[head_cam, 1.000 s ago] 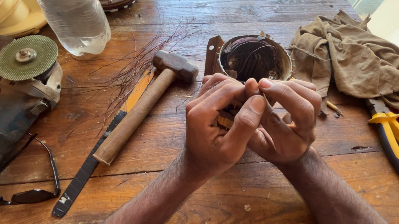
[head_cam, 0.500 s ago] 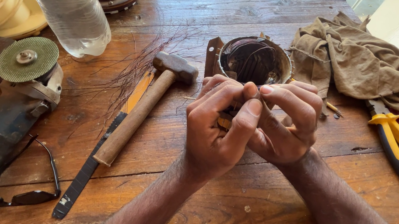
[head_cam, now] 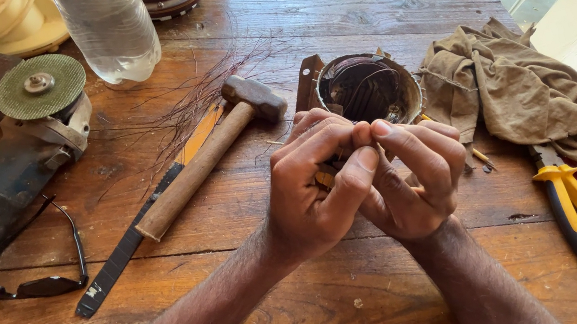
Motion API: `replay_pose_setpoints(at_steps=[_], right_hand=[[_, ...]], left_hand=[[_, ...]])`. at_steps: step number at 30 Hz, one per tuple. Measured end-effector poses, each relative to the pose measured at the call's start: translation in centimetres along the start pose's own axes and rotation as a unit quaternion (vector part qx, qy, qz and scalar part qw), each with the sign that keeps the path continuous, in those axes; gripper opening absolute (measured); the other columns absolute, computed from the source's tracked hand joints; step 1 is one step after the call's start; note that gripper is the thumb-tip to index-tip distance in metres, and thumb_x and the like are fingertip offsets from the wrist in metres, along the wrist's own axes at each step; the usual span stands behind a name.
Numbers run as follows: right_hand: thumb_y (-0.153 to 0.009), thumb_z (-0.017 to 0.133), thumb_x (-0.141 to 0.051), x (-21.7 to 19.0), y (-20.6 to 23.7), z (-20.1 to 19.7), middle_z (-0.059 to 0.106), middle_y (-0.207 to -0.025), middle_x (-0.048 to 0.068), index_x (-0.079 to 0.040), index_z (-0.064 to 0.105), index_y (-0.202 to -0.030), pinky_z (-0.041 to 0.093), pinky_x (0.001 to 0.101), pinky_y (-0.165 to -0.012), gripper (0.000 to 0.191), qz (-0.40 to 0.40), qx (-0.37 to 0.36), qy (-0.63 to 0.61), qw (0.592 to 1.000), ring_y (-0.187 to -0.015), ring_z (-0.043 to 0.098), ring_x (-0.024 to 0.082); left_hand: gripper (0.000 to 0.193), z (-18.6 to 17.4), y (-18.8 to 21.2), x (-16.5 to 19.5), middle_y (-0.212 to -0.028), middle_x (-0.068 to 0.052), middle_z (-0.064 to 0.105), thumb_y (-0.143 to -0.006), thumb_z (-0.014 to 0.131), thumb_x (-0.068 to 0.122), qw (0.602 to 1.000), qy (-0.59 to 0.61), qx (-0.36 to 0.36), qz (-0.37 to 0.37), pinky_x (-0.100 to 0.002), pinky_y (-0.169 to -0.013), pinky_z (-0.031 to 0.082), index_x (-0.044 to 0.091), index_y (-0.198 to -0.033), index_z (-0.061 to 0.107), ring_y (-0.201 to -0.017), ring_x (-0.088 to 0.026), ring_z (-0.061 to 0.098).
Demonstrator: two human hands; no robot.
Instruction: The person works on an electric motor stator on a wooden workbench, pressing and seating copper winding wires into the slots around the stator by hand. They use a flat plastic strip to push the wires down into place and reposition the stator while working around its rim.
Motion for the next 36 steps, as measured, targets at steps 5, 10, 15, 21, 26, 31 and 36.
replay_pose_setpoints(at_steps=[5, 10, 15, 21, 26, 31, 36], right_hand=[[-0.101, 0.078, -0.017, 0.0, 0.4, -0.1, 0.053, -0.127, 0.008, 0.000, 0.074, -0.115, 0.053, 0.0393, -0.091, 0.022, 0.005, -0.009, -0.012, 1.000, -0.116, 0.054, 0.023], [-0.099, 0.077, -0.035, 0.7, 0.6, -0.1, 0.041, -0.126, 0.009, -0.015, 0.076, -0.118, 0.049, 0.0433, -0.096, 0.027, 0.010, 0.021, 0.029, 0.999, -0.118, 0.046, 0.024], [-0.100, 0.080, -0.042, 1.6, 0.1, -1.6, 0.037, -0.126, 0.010, -0.023, 0.077, -0.122, 0.049, 0.0451, -0.099, 0.029, 0.018, 0.017, 0.068, 0.997, -0.122, 0.042, 0.026], [-0.097, 0.070, -0.051, 1.4, -0.4, -2.2, 0.037, -0.119, 0.011, -0.029, 0.075, -0.113, 0.051, 0.0485, -0.093, 0.028, 0.022, 0.007, 0.051, 0.998, -0.116, 0.044, 0.028], [-0.103, 0.062, -0.056, 1.4, -0.2, -1.6, 0.039, -0.128, 0.010, -0.034, 0.061, -0.134, 0.053, 0.0456, -0.096, 0.038, 0.011, 0.037, 0.014, 0.999, -0.119, 0.048, 0.026], [-0.106, 0.059, -0.053, 2.0, 0.8, -0.9, 0.039, -0.134, 0.012, -0.037, 0.051, -0.146, 0.055, 0.0444, -0.096, 0.043, 0.002, 0.037, -0.023, 0.999, -0.119, 0.053, 0.027], [-0.109, 0.058, -0.053, 1.9, 1.1, -1.1, 0.038, -0.136, 0.011, -0.039, 0.052, -0.146, 0.055, 0.0415, -0.094, 0.040, 0.015, 0.027, -0.011, 0.999, -0.120, 0.052, 0.026]], left_hand=[[0.013, 0.0, 0.0, 0.1, -0.090, -0.009, 0.070, -0.097, 0.060, 0.007, 1.000, 0.002, 0.003, -0.001, -0.031, -0.087, 0.053, -0.002, -0.101, 0.068, -0.087, -0.019, 0.067], [0.016, 0.1, 0.2, -0.4, -0.091, -0.008, 0.069, -0.101, 0.059, 0.012, 0.994, 0.098, -0.009, -0.052, -0.029, -0.084, 0.054, 0.001, -0.095, 0.068, -0.087, -0.015, 0.065], [0.023, 0.6, 0.1, -1.7, -0.089, -0.004, 0.069, -0.101, 0.057, 0.019, 0.934, 0.293, -0.032, -0.205, -0.025, -0.069, 0.053, 0.001, -0.100, 0.072, -0.077, -0.007, 0.062], [0.026, -0.4, -0.7, -2.4, -0.080, -0.005, 0.068, -0.107, 0.062, 0.018, 0.897, 0.354, -0.125, -0.232, -0.021, -0.062, 0.045, -0.004, -0.099, 0.073, -0.067, -0.005, 0.057], [0.026, -0.2, -0.5, -2.1, -0.086, -0.010, 0.071, -0.106, 0.066, 0.020, 0.848, 0.424, -0.183, -0.261, -0.022, -0.054, 0.043, -0.004, -0.103, 0.075, -0.065, -0.007, 0.059], [0.029, -0.3, -0.7, -1.6, -0.092, -0.013, 0.070, -0.106, 0.070, 0.020, 0.825, 0.459, -0.185, -0.274, -0.022, -0.053, 0.042, -0.007, -0.100, 0.075, -0.066, -0.009, 0.060], [0.030, -0.5, -0.5, -1.7, -0.091, -0.012, 0.069, -0.106, 0.072, 0.022, 0.819, 0.468, -0.175, -0.281, -0.022, -0.052, 0.041, -0.007, -0.099, 0.075, -0.064, -0.008, 0.058]])
Point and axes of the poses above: each hand's wrist, its own y-axis away from the middle knuckle, its own z-axis out of the palm, x = y × z, the point moved 4 cm from there along -y, towards the middle knuckle
